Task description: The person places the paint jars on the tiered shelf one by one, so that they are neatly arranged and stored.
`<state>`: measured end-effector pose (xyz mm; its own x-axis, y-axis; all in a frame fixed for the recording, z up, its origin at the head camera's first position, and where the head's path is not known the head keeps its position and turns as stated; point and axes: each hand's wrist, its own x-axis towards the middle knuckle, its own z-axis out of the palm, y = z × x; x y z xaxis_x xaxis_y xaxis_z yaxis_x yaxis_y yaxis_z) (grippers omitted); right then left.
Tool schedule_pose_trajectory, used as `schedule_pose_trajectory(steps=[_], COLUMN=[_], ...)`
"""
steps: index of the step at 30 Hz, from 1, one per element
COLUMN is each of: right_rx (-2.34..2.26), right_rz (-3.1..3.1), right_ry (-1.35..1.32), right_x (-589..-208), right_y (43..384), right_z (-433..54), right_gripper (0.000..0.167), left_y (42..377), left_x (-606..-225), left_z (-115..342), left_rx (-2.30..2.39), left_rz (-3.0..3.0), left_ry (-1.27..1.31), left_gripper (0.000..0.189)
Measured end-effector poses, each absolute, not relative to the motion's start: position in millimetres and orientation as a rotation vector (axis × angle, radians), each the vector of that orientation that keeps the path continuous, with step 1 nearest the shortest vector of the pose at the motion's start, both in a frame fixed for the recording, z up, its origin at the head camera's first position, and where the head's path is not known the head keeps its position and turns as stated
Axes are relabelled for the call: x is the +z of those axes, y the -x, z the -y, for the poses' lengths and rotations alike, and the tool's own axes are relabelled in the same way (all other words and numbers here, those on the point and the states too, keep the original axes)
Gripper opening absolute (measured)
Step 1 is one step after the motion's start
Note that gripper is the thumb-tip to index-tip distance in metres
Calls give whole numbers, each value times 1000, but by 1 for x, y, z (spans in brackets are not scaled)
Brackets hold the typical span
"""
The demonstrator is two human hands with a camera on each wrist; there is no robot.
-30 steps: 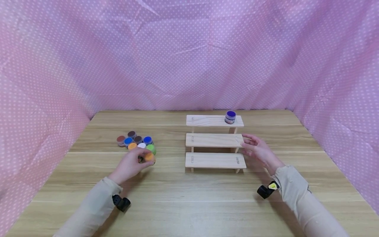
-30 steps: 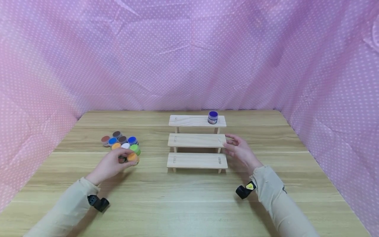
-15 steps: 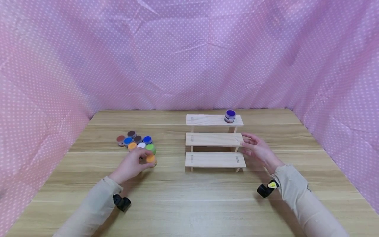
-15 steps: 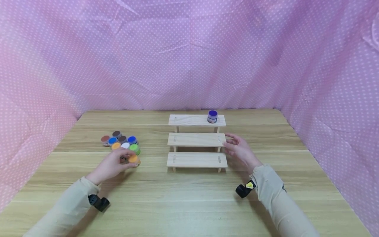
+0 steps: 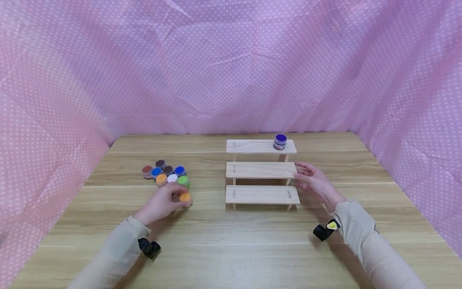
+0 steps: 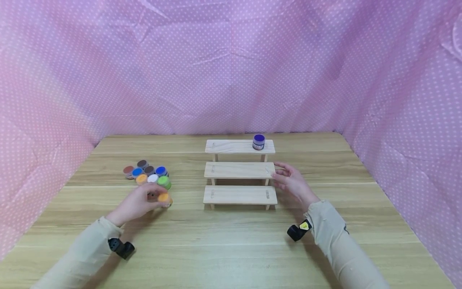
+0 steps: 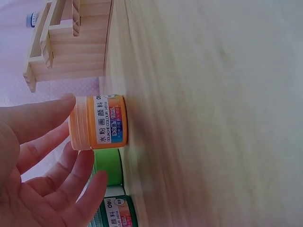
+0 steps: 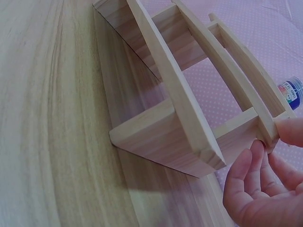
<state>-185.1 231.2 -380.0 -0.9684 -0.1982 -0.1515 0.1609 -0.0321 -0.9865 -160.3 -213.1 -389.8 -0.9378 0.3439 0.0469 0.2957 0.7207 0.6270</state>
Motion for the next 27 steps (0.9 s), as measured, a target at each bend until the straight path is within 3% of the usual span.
schedule_pose_trajectory(steps=[27], right_rx=[-2068], right_rz=[-2009], right_ry=[20], right_x=[-379], right_y=[186], right_z=[-232], right_gripper=[64], left_y=[164], left_x=[-394], left_z=[217], left_rx=[1155], left_rz=[-2655], left_ry=[-440], left_gripper=[32])
